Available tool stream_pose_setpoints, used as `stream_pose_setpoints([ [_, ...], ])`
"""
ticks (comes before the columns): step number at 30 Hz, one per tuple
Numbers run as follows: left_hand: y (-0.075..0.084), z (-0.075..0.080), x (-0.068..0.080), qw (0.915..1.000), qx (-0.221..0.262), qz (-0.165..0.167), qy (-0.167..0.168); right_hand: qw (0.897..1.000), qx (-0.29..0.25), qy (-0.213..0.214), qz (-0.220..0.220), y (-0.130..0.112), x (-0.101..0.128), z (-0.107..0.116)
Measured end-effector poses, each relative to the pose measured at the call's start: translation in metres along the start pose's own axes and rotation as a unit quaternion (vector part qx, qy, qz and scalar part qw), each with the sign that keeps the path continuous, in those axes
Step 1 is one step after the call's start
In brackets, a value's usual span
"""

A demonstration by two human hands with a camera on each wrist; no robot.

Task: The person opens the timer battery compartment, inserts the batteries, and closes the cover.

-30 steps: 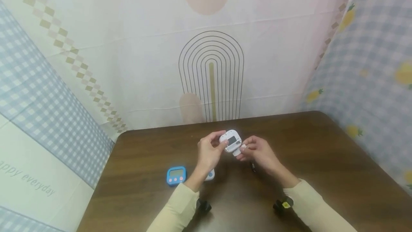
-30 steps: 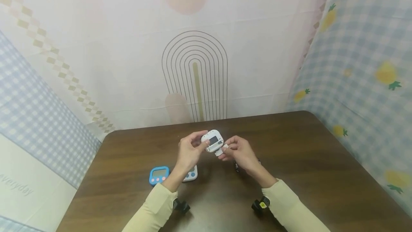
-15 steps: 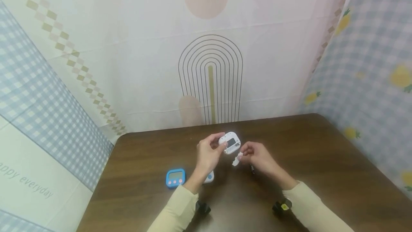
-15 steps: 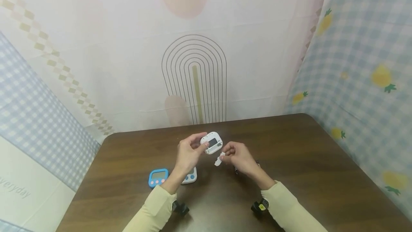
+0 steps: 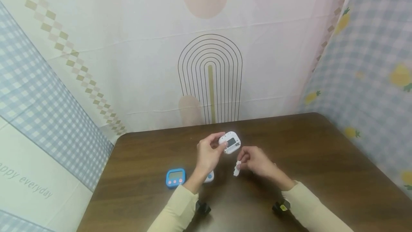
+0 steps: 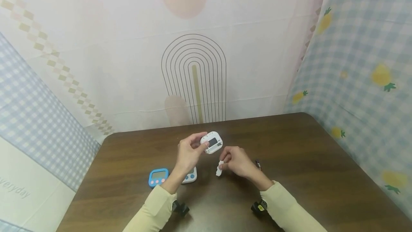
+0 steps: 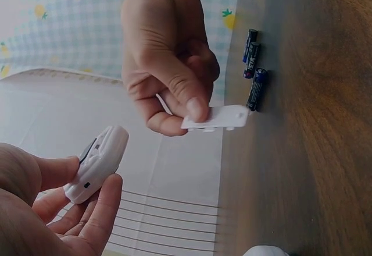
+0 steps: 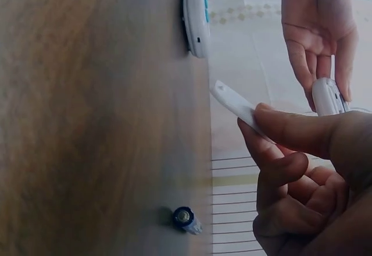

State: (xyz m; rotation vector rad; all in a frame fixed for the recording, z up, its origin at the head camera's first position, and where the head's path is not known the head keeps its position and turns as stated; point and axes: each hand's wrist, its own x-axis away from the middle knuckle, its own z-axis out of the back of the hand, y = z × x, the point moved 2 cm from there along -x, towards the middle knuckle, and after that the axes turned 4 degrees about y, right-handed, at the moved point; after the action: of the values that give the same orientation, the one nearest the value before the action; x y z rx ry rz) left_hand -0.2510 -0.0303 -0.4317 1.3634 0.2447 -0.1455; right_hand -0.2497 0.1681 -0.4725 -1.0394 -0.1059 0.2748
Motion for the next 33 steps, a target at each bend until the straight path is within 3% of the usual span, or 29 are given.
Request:
stream_pose_setpoints([
  [13,-0.002,0.0,0.0,1.0,0.009,0.003,-0.001,1.0,0.022,-0.021,-0.001,0.001,0.004,-0.006],
  [21,-0.002,-0.001,-0.001,1.0,0.005,-0.002,0.002,0.995,0.1,-0.001,0.01,0.001,0.006,-0.011],
  [27,-0.002,0.0,0.0,1.0,0.0,-0.002,0.0,0.987,0.16,0.012,-0.008,-0.002,0.009,-0.013],
  [33,-0.002,-0.001,0.0,0.9999,-0.001,-0.006,-0.008,0.977,0.213,0.009,0.011,-0.001,0.01,-0.014],
])
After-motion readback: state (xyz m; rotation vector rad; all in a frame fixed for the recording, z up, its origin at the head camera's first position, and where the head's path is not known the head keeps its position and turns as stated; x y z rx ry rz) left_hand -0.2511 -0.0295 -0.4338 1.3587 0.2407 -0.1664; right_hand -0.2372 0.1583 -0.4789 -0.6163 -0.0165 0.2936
